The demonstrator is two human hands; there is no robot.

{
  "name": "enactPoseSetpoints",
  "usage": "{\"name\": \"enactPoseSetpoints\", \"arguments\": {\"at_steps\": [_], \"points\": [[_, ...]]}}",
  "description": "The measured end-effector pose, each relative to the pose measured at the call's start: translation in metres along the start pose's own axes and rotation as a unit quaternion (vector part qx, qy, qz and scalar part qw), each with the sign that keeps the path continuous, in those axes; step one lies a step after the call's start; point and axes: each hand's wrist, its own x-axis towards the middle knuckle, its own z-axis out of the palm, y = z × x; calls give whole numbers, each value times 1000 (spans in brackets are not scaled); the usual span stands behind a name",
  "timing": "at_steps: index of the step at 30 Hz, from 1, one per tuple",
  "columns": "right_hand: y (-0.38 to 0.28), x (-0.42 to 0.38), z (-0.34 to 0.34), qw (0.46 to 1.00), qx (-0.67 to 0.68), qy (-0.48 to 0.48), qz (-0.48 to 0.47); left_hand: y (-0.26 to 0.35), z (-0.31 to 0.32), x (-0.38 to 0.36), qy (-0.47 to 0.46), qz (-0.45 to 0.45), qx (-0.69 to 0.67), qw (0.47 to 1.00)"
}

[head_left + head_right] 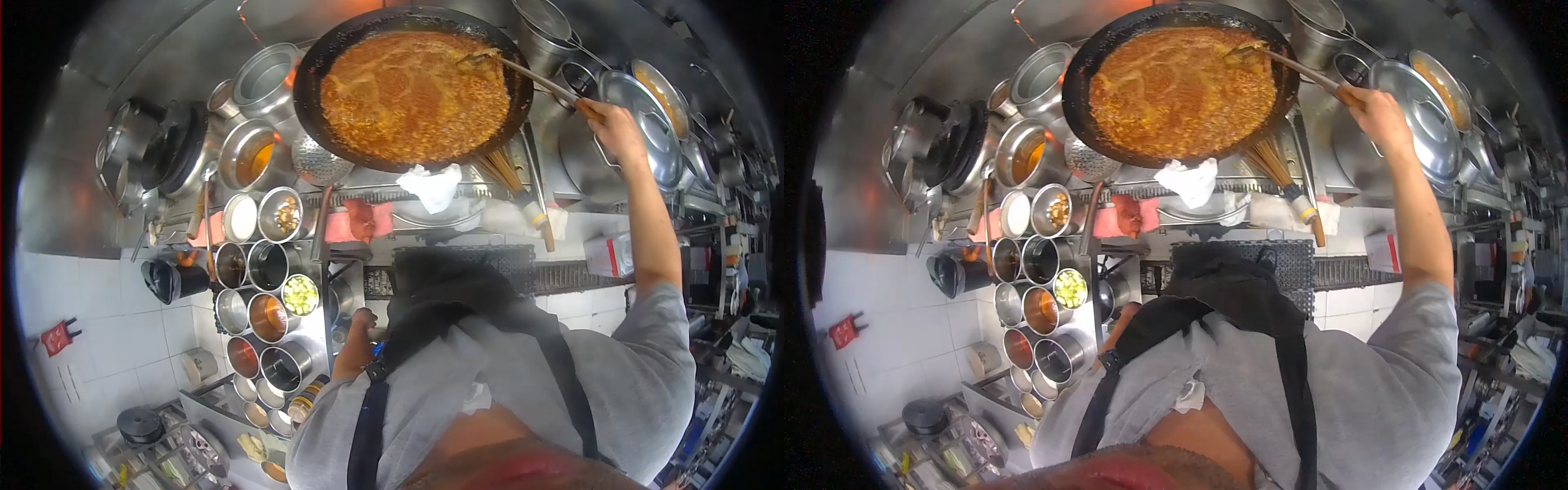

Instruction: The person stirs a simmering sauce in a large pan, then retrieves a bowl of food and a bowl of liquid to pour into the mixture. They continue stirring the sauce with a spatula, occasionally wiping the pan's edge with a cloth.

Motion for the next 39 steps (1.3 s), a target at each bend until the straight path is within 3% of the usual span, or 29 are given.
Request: {"name": "enactPoseSetpoints", "arguments": {"at_steps": [2, 4, 6, 7, 9, 11, 12, 15, 21, 22, 23, 25, 26, 27, 29, 30, 31, 33, 35, 37, 39], "points": [[6, -21, -20, 1000, 6, -14, 10, 1, -4, 15, 2, 61, 91, 994], [3, -44, -38, 999, -33, -15, -37, 1, -8, 31, 9, 60, 62, 996], [-12, -63, -57, 997, -48, -55, -3, 4, -4, 60, 17, 56, 29, 998], [-17, -72, -61, 994, -59, -90, 30, 6, 4, 85, 11, 10, 0, 1000], [-15, -89, -54, 996, -45, -76, -9, 15, -5, 96, 3, -35, -34, 999], [-8, -99, -35, 995, -12, -50, -86, 24, -25, 83, 64, 1, -109, 992], [-16, -101, -25, 995, 4, -51, -81, 4, 14, 123, 82, -28, -411, 907], [-31, -97, 19, 994, 35, -56, -85, 10, 11, 122, 44, -27, -408, 911], [-51, -56, 108, 993, 8, -27, -116, 3, 40, 93, 81, -40, -449, 889], [-56, -46, 117, 993, -5, -37, -109, -3, 31, 89, 17, 42, -325, 945], [-60, -35, 126, 993, -1, -36, -113, -7, 42, 88, 19, 57, -200, 978], [-68, -13, 142, 992, -49, -63, -95, 9, 10, 39, 37, 86, 66, 993], [-72, -2, 149, 990, -66, -82, -91, 12, -1, 28, -18, 21, -25, 999], [-75, 9, 153, 990, -62, -81, -97, 7, 13, 31, -16, 14, -28, 999], [-82, 29, 161, 990, -71, -66, -103, 1, 40, 31, 71, -21, -81, 994], [-82, 40, 164, 990, -74, -83, -91, 2, 37, 17, 80, 56, -3, 995], [-81, 52, 166, 990, -70, -82, -96, 6, 30, 9, 81, 50, -4, 995], [-78, 71, 167, 993, -69, -69, -64, -7, 65, 29, -14, -32, -294, 955], [-74, 84, 165, 996, -52, -20, -70, 2, 60, 19, -16, -27, -235, 971], [-62, 97, 161, 997, -54, -32, -47, 5, 60, 11, -19, -20, -175, 984], [-44, 99, 157, 998, -32, 8, -54, 5, 65, 6, 158, -114, -231, 953]]}}
